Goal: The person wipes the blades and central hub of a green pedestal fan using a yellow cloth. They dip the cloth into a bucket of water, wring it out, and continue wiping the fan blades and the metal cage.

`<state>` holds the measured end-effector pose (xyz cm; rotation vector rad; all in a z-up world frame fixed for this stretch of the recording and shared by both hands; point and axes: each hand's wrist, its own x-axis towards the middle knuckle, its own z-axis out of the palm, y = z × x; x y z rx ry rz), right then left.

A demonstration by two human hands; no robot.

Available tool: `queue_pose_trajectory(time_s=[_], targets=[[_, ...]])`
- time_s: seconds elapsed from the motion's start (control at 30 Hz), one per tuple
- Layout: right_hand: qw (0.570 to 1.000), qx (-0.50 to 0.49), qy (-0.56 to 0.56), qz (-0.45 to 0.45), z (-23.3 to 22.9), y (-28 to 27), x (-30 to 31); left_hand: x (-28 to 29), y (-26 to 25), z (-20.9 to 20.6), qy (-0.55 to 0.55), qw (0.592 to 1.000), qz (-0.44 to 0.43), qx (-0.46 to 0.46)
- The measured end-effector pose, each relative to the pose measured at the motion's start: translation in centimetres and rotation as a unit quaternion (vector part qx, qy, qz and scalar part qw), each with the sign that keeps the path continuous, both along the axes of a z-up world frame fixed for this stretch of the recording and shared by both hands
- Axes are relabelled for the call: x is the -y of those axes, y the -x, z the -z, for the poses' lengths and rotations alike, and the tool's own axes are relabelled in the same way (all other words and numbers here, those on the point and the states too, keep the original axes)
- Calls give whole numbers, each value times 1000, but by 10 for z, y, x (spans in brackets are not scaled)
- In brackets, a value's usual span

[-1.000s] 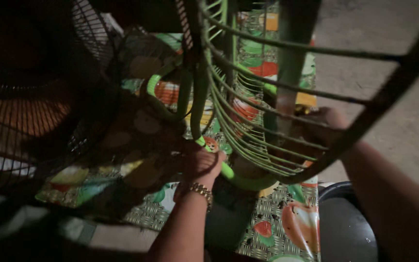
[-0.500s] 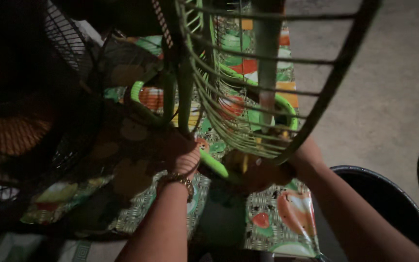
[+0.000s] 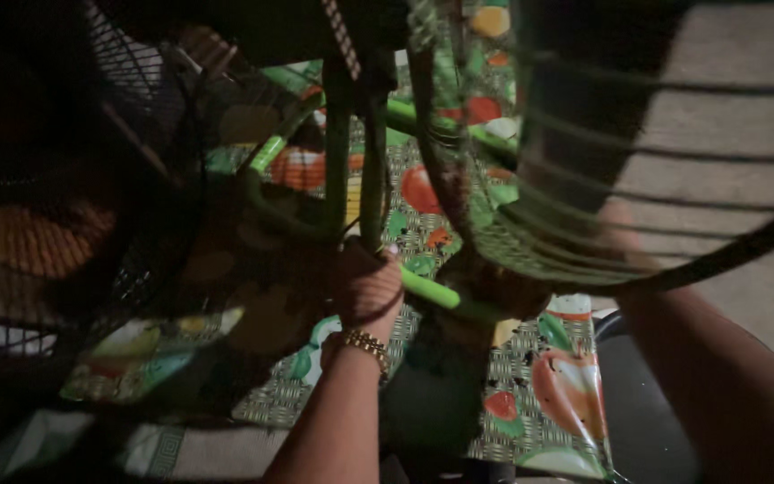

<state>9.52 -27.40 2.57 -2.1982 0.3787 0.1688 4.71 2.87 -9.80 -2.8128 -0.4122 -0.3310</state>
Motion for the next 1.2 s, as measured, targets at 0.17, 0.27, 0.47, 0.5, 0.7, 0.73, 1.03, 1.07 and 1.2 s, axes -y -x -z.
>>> queue_pose_trajectory(time_s=[0.17, 0.27, 0.47, 0.5, 0.7, 0.73, 1.03, 1.07, 1.2], targets=[[999, -12, -27, -42, -14, -23, -10, 14, -1, -31, 410, 911, -37, 43], [997, -14, -50, -48, -21, -37, -11, 25, 1, -39, 489, 868, -5, 90], [985, -49, -159, -56, -25, -40, -5, 43, 11, -80, 432, 889, -99, 114], [978, -61, -191, -56, -27, -35, -4, 44, 13, -89, 481, 865, -107, 91], [912, -118, -390, -52, -43, 26, -4, 41, 23, -123, 570, 814, -80, 81], [903, -123, -408, -50, -45, 37, -7, 41, 24, -122, 573, 811, -42, 112], [938, -115, -289, 154, -2, 57, -19, 28, -21, 3, 157, 984, 72, 45], [943, -96, -271, 167, 3, 51, -19, 25, -25, 17, -49, 994, 101, -7], [968, -33, -181, 171, 21, 34, -14, 24, -37, 40, -99, 993, 64, -27]])
